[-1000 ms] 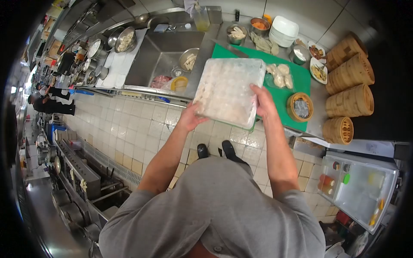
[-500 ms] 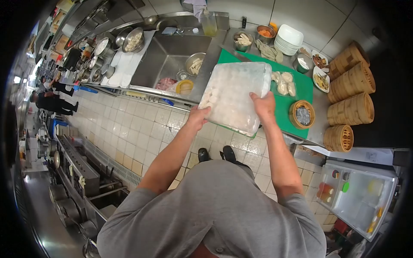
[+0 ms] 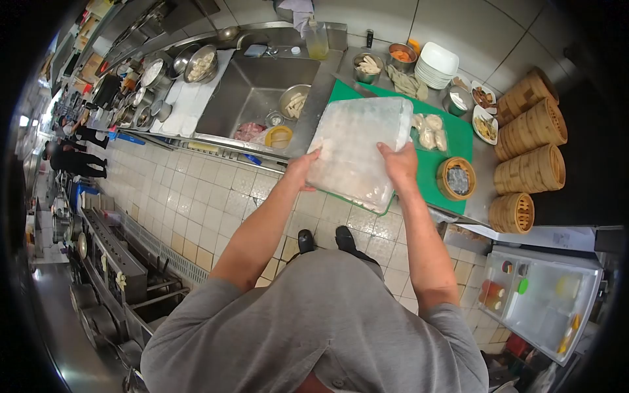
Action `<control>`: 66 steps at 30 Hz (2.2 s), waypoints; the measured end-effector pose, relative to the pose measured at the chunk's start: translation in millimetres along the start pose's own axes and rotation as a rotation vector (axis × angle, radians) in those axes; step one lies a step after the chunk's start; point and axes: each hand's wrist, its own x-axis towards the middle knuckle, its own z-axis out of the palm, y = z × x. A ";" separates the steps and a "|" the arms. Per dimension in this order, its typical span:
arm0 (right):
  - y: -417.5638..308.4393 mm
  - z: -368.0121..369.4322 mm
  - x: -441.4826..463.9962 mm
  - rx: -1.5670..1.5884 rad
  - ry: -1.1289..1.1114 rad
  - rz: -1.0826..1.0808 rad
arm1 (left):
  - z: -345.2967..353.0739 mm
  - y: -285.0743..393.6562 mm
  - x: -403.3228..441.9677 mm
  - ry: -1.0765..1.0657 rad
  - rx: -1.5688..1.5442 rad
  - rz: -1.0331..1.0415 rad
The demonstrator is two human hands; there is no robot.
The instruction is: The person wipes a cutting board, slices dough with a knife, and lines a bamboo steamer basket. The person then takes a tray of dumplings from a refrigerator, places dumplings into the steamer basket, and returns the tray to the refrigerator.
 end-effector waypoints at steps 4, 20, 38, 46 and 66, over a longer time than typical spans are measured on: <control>21.6 -7.4 13.5 0.165 -0.084 0.092 | 6.1 3.8 1.7 0.162 -0.046 0.007; -58.9 24.2 -5.0 0.577 -0.296 0.056 | -32.5 -14.6 -9.5 -0.382 -0.342 -0.033; -75.2 -1.7 -164.5 -0.109 -0.891 -0.535 | -121.2 -123.6 -42.7 -0.481 -0.939 0.512; 130.4 -145.2 -170.7 0.092 -0.478 -0.272 | -25.5 -148.9 -130.1 -0.616 -0.582 0.682; 351.2 -568.3 -268.9 1.251 0.567 0.010 | 105.7 -297.3 -173.9 -0.337 0.183 0.392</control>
